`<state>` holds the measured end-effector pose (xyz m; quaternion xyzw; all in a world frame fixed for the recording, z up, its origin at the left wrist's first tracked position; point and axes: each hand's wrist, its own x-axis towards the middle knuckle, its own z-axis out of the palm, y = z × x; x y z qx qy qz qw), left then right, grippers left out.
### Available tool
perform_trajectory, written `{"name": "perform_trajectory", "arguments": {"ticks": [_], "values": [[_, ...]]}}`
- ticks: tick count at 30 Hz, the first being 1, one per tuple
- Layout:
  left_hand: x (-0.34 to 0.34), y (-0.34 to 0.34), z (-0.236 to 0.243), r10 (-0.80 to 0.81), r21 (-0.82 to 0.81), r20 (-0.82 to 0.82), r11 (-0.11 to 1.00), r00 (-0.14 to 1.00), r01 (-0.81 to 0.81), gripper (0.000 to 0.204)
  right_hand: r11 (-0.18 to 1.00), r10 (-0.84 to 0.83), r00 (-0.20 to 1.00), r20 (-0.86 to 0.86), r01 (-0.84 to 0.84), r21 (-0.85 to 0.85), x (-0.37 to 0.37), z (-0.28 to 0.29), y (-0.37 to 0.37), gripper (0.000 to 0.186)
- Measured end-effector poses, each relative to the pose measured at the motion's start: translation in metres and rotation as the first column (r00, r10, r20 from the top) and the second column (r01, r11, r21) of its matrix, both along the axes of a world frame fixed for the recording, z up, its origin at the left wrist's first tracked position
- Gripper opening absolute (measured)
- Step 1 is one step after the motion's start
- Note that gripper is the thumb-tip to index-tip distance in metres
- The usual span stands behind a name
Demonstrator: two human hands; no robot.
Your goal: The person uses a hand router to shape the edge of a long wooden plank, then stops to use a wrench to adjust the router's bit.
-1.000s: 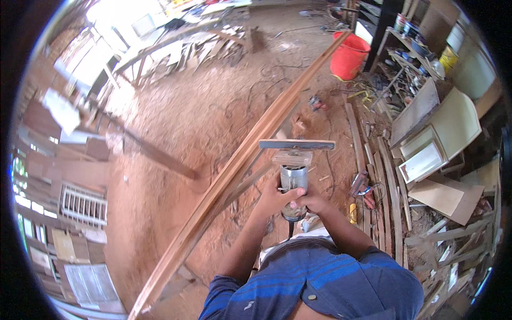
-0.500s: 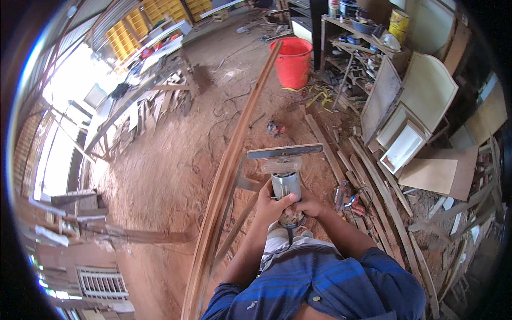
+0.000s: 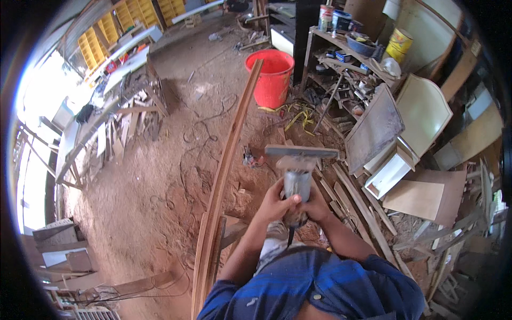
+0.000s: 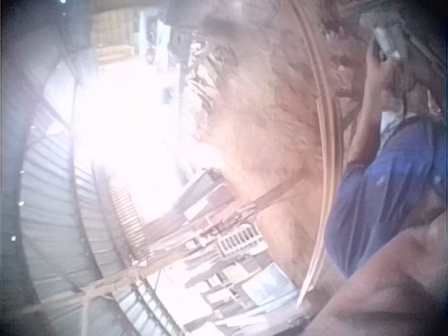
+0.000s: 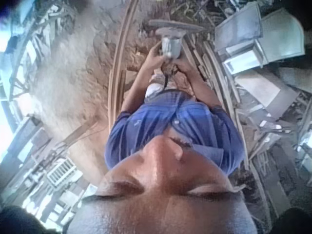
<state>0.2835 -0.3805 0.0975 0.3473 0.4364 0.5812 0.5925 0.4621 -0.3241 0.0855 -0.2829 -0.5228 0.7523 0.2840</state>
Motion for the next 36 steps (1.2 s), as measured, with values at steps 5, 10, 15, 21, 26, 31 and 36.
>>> {"name": "perform_trajectory", "arguments": {"ticks": [5, 10, 15, 21, 26, 31, 36], "values": [[-0.085, 0.086, -0.03, -0.001, 0.081, -0.331, 0.996, 0.944, 0.029, 0.075, 0.977, -0.194, 0.98, -0.035, 0.19, -0.101, -0.028, 0.039, 0.105, 0.046], [-0.167, 0.146, -0.086, 0.156, -0.199, -0.474, 0.94, 0.867, -0.278, 0.047, 0.946, -0.314, 0.948, -0.048, 0.309, -0.097, -0.026, 0.037, 0.2, 0.048], [-0.202, 0.229, -0.105, 0.22, -0.049, -0.843, 0.878, 0.492, -0.476, 0.043, 0.899, -0.438, 0.899, 0.023, 0.438, -0.004, -0.037, 0.017, 0.281, 0.05], [-0.243, 0.362, -0.132, 0.176, 0.105, -0.977, 0.888, 0.119, -0.448, 0.061, 0.942, -0.317, 0.947, 0.053, 0.321, -0.101, -0.091, -0.014, 0.414, 0.054], [-0.27, 0.423, -0.141, -0.03, 0.001, -0.997, 0.918, -0.072, -0.396, 0.077, 0.964, -0.145, 0.988, 0.058, 0.154, -0.215, -0.147, -0.029, 0.518, 0.054], [-0.265, 0.444, -0.133, -0.135, -0.079, -0.986, 0.892, -0.095, -0.445, 0.07, 0.963, -0.044, 0.988, 0.149, 0.082, -0.256, -0.174, -0.035, 0.591, 0.051], [-0.258, 0.467, -0.121, -0.094, -0.064, -0.995, 0.823, -0.024, -0.565, 0.059, 0.956, 0.014, 0.986, 0.163, 0.035, -0.29, -0.196, -0.038, 0.638, 0.048]]}}
